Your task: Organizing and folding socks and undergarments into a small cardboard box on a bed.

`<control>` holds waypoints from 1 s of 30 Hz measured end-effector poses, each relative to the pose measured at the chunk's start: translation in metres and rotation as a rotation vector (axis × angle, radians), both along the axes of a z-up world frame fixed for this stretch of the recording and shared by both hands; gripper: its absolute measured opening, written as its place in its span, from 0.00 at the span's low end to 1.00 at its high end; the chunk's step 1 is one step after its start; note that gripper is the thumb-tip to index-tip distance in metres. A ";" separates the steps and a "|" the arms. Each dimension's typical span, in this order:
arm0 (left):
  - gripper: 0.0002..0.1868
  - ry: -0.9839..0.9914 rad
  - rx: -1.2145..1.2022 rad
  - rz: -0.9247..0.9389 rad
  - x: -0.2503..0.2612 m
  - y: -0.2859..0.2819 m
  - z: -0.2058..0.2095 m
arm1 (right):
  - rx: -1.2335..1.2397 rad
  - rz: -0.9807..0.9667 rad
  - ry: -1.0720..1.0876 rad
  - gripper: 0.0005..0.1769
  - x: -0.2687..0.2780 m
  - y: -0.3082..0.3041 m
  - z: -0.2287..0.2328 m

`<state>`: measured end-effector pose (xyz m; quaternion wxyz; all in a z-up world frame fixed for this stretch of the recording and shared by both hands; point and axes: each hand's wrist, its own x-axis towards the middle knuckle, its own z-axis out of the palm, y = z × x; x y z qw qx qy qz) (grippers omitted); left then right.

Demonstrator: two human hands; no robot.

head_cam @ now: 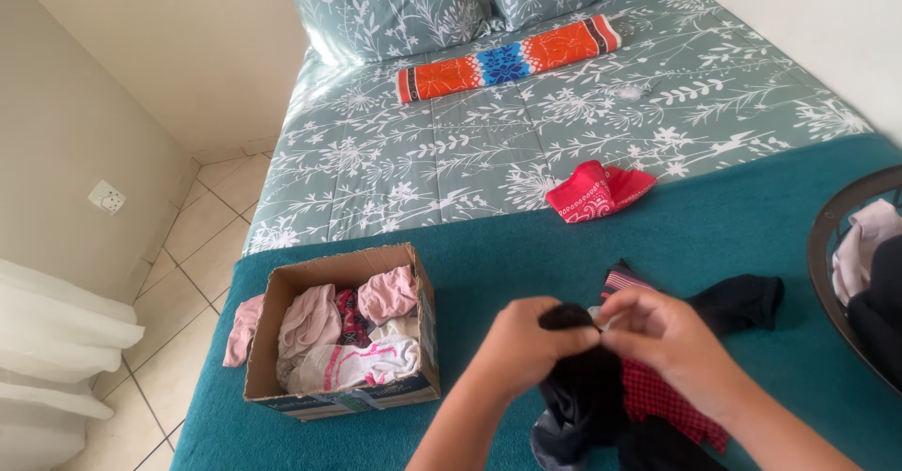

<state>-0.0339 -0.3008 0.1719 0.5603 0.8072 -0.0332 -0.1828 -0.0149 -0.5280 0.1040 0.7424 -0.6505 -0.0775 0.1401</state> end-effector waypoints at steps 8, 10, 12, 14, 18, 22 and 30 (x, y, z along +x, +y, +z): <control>0.17 0.070 -0.318 0.551 0.020 0.040 -0.012 | 0.124 -0.977 0.911 0.33 0.095 -0.130 -0.154; 0.15 0.147 -0.532 0.645 0.017 0.048 -0.007 | 0.162 -1.138 1.057 0.38 0.105 -0.152 -0.163; 0.15 0.163 -0.586 0.718 0.015 0.054 -0.014 | 0.247 -1.093 0.982 0.30 0.118 -0.186 -0.198; 0.15 0.148 -0.598 0.709 0.010 0.058 -0.025 | 0.021 -1.034 0.626 0.28 0.114 -0.179 -0.192; 0.17 0.195 -0.482 0.776 -0.001 0.062 -0.031 | -0.656 -0.726 -0.395 0.26 0.083 -0.137 -0.146; 0.17 0.291 -0.442 0.819 -0.006 0.060 -0.027 | -0.909 -0.630 -0.664 0.30 -0.012 -0.039 -0.116; 0.17 0.430 -0.701 0.925 -0.009 0.053 -0.062 | -0.644 -0.468 -0.410 0.16 0.004 -0.028 -0.207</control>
